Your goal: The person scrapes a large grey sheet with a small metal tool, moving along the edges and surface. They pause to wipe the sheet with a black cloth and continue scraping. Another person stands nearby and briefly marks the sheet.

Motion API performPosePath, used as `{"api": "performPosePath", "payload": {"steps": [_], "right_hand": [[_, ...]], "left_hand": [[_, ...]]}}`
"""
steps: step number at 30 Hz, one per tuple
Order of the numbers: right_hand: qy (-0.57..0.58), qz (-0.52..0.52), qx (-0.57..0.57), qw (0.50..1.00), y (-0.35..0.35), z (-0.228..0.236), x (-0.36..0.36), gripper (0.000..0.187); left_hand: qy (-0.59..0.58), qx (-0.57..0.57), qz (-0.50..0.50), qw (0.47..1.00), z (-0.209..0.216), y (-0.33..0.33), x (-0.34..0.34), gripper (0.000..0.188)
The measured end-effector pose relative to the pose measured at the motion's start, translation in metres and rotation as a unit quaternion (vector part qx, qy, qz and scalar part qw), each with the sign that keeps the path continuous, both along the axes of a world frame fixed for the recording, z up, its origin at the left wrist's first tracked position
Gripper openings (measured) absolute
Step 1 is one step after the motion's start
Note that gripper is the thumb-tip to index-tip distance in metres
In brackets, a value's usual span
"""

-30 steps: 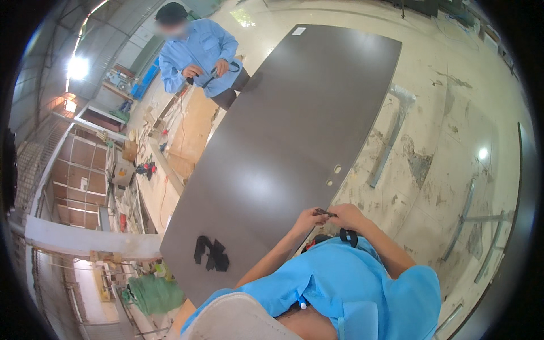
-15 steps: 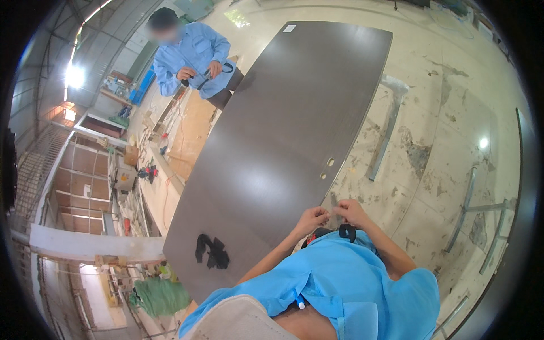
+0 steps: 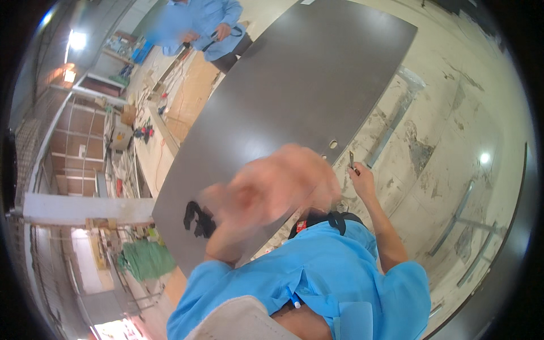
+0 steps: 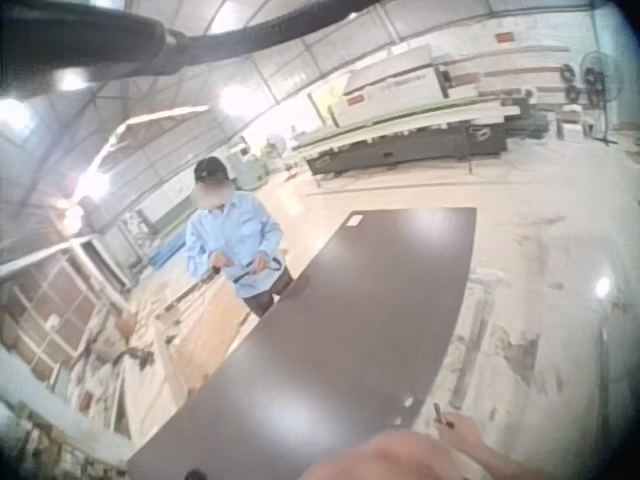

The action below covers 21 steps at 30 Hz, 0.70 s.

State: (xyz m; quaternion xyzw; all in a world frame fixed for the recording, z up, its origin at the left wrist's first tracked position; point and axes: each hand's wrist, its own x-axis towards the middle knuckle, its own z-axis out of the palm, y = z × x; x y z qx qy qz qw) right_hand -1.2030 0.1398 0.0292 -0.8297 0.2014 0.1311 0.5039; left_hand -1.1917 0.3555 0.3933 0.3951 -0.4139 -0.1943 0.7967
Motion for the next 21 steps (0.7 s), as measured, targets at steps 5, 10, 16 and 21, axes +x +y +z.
{"api": "performPosePath", "payload": {"steps": [5,10,16,21], "right_hand": [[-0.134,0.015,0.065,0.989,0.015,-0.005,-0.007,0.024],[-0.168,0.018,-0.005,0.986,0.019,-0.018,-0.018,0.026],[-0.128,-0.050,0.014,0.990,-0.009,-0.032,-0.004,0.030],[-0.171,-0.100,-0.070,0.978,-0.057,-0.033,0.072,0.029]], "left_hand": [[0.212,-0.327,-0.064,0.919,0.114,-0.076,-0.073,0.089],[0.133,-0.382,-0.252,0.879,0.090,-0.106,-0.049,0.082],[0.208,-0.304,-0.294,0.882,0.046,-0.114,-0.046,0.075],[0.171,-0.387,-0.128,0.897,0.003,-0.137,-0.067,0.080]]}}
